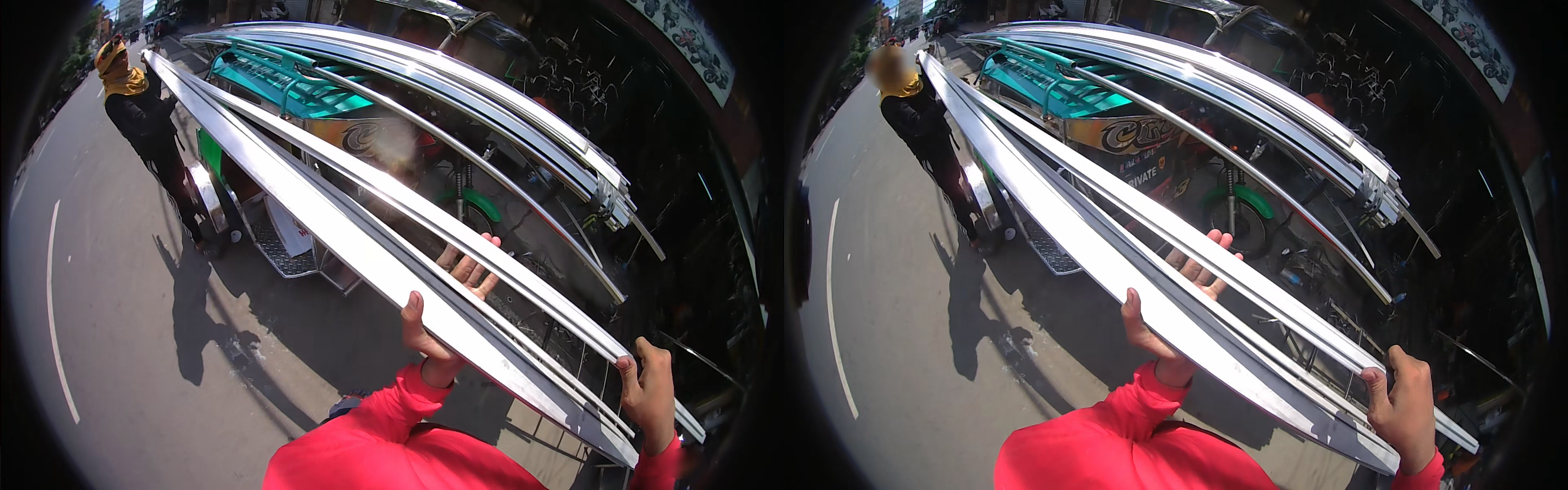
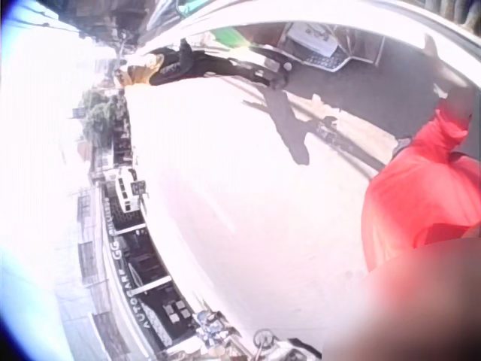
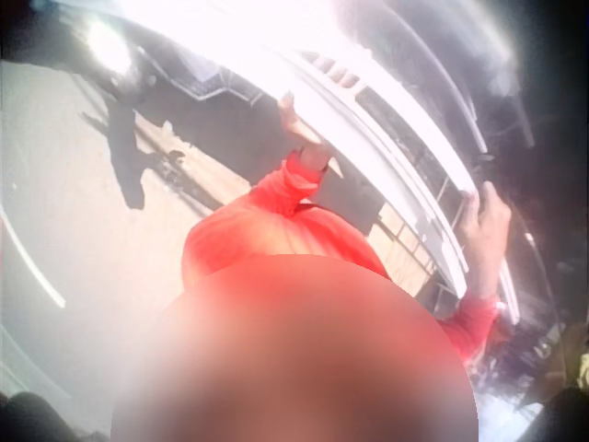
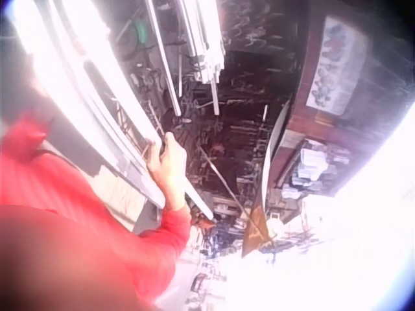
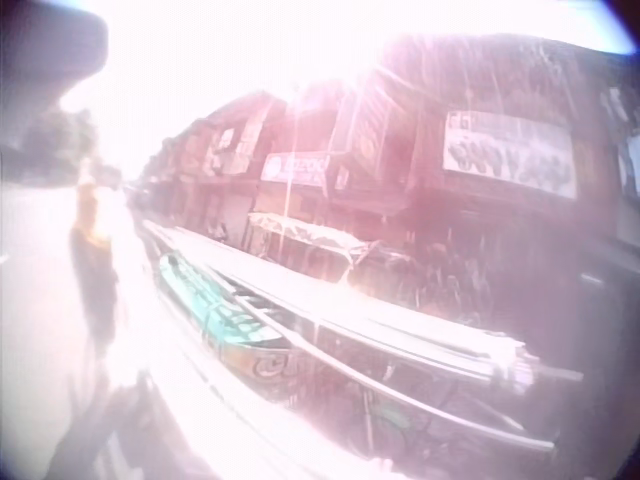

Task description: The person picks up long metal profiles from the workshop floor and carries them to a parked auto rickshaw. They place the profiles on the rickshaw's roof rack, then return to the workshop to retrieve more profiles and repeat the process.

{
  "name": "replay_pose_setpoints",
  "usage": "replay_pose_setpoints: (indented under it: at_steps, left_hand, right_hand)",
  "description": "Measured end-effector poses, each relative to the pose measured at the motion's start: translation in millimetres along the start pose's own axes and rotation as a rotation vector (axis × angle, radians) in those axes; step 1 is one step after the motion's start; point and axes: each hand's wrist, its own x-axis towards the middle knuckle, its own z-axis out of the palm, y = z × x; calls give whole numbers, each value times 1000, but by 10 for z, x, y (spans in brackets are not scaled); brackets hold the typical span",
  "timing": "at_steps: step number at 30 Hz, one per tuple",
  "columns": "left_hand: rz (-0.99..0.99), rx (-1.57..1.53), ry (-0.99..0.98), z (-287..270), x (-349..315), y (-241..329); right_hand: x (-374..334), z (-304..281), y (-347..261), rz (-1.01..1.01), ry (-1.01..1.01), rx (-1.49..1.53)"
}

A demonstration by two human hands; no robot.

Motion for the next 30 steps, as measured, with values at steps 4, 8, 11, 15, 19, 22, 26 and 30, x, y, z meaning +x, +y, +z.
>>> replay_pose_setpoints:
  at_steps: [4, 8, 11, 15, 19, 22, 26, 30]
  left_hand:
    - [-2, -78, -58, 69, 22, 16]
    - [16, -220, -72, 192, 40, -19]
    - [24, -196, -120, 288, 32, -20]
    - [16, -288, -311, 369, 26, -16]
    - [84, -38, -211, 350, 30, 10]
    - [44, 41, -272, 214, 88, 119]
    - [-212, -27, -687, -193, 503, 322]
    - [-331, -268, -766, -595, 751, 307]
  right_hand:
    - [-99, -23, 72, -35, 13, 33]
    - [-269, 91, 106, -86, -41, 36]
    - [-379, 127, 71, -122, -84, -100]
    - [-448, 74, 106, -332, -24, -358]
    - [-533, 155, 227, -214, -323, -27]
    - [-631, 338, 278, -186, -198, -111]
    - [-703, 424, 315, -188, 62, -165]
    - [-729, 294, 449, -160, 141, -185]
